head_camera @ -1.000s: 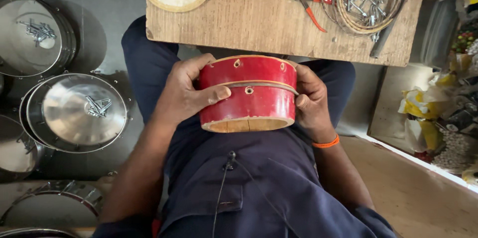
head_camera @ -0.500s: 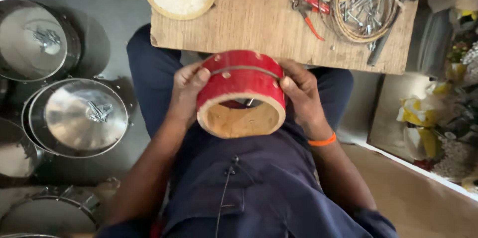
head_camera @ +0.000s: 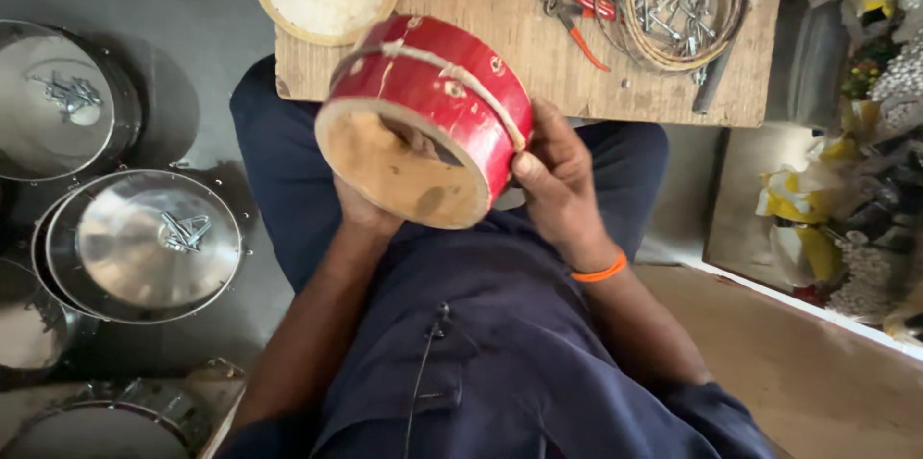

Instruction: The person assembles a small drum by wrapping a red shell around a wooden ring, then fitting circular frames and tightening metal wires around it.

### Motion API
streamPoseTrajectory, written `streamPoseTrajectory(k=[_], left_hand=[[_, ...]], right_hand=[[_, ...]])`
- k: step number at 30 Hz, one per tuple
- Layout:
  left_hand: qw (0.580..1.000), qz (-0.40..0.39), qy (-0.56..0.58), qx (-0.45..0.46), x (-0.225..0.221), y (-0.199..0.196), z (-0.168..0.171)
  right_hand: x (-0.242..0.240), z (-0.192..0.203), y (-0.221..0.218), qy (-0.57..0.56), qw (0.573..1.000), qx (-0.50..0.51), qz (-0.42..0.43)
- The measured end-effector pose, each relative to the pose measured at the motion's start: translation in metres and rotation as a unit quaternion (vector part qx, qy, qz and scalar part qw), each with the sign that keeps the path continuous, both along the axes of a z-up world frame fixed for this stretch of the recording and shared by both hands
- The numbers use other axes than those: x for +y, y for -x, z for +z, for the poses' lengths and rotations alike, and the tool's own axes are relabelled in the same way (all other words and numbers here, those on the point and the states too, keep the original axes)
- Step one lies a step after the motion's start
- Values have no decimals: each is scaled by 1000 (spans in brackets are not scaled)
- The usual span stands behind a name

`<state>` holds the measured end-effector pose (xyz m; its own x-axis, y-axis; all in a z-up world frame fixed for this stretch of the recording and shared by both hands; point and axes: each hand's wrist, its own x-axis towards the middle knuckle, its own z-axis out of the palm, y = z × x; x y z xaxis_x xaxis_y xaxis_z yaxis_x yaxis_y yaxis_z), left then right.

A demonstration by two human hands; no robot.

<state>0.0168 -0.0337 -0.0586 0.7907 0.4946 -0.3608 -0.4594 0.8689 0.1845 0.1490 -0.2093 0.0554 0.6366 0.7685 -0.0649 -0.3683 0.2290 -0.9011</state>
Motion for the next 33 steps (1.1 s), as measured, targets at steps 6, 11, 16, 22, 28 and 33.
streamPoseTrajectory(k=[6,11,16,22,28,33], left_hand=[[947,-99,-303,37,48,14,31],[793,-247,-548,101,69,11,51],[857,-217,-462,75,60,6,49],[940,-87,-329,42,52,10,5],[933,-71,-350,46,47,20,-14],[935,-67,-345,53,45,24,-16]], right_hand=[[-9,26,-31,115,977,-138,113],[6,36,-38,113,961,-156,199],[-4,35,-51,81,967,-168,176],[-23,11,-42,75,985,-96,125],[-27,-2,-23,42,994,-61,80],[-28,-4,-10,3,995,-94,33]])
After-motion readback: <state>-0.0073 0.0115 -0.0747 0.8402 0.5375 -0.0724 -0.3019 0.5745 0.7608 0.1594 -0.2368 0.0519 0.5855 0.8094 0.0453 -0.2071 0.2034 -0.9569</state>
